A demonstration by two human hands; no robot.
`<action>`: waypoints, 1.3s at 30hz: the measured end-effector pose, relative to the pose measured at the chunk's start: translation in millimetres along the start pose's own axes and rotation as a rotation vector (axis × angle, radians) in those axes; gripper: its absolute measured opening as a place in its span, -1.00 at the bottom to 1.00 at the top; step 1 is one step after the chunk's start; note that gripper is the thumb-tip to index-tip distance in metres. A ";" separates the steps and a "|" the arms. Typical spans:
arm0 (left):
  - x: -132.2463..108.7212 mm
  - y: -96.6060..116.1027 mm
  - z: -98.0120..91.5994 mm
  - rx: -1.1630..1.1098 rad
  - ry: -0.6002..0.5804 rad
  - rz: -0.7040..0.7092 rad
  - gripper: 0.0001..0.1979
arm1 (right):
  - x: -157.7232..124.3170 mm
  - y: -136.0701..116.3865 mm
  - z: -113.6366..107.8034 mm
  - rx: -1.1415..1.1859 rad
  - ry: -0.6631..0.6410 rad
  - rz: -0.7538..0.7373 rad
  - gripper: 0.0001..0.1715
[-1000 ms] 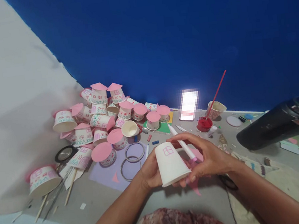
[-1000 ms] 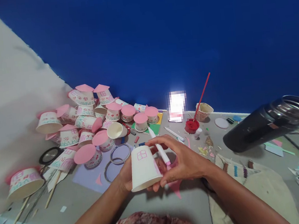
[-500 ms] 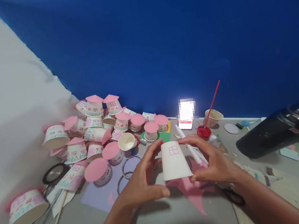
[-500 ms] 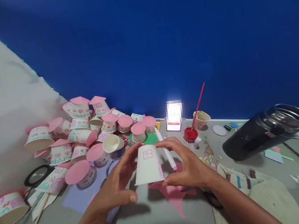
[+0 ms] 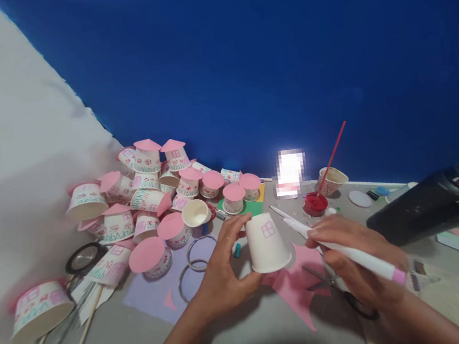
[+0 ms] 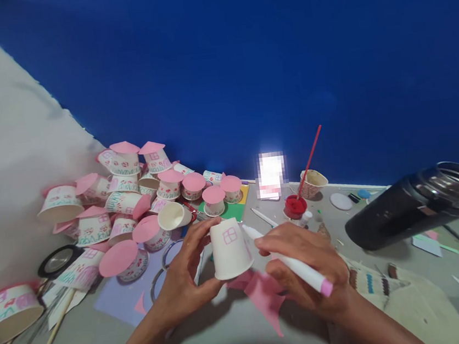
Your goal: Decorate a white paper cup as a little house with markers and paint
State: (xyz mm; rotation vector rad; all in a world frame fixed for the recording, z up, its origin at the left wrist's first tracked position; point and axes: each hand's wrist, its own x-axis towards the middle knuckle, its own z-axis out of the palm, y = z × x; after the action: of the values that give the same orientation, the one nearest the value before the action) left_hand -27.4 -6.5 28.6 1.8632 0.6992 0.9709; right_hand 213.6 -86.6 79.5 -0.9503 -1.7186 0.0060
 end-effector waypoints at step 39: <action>-3.5 1.1 6.9 0.134 -0.029 0.154 -0.20 | 2.1 -10.7 8.1 -0.188 -0.051 -0.027 -0.81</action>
State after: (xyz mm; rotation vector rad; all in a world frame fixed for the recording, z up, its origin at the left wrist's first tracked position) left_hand -23.3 -12.8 26.4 2.0687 0.6233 1.0139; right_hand 200.7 -89.1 82.9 -1.0724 -1.8022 -0.1516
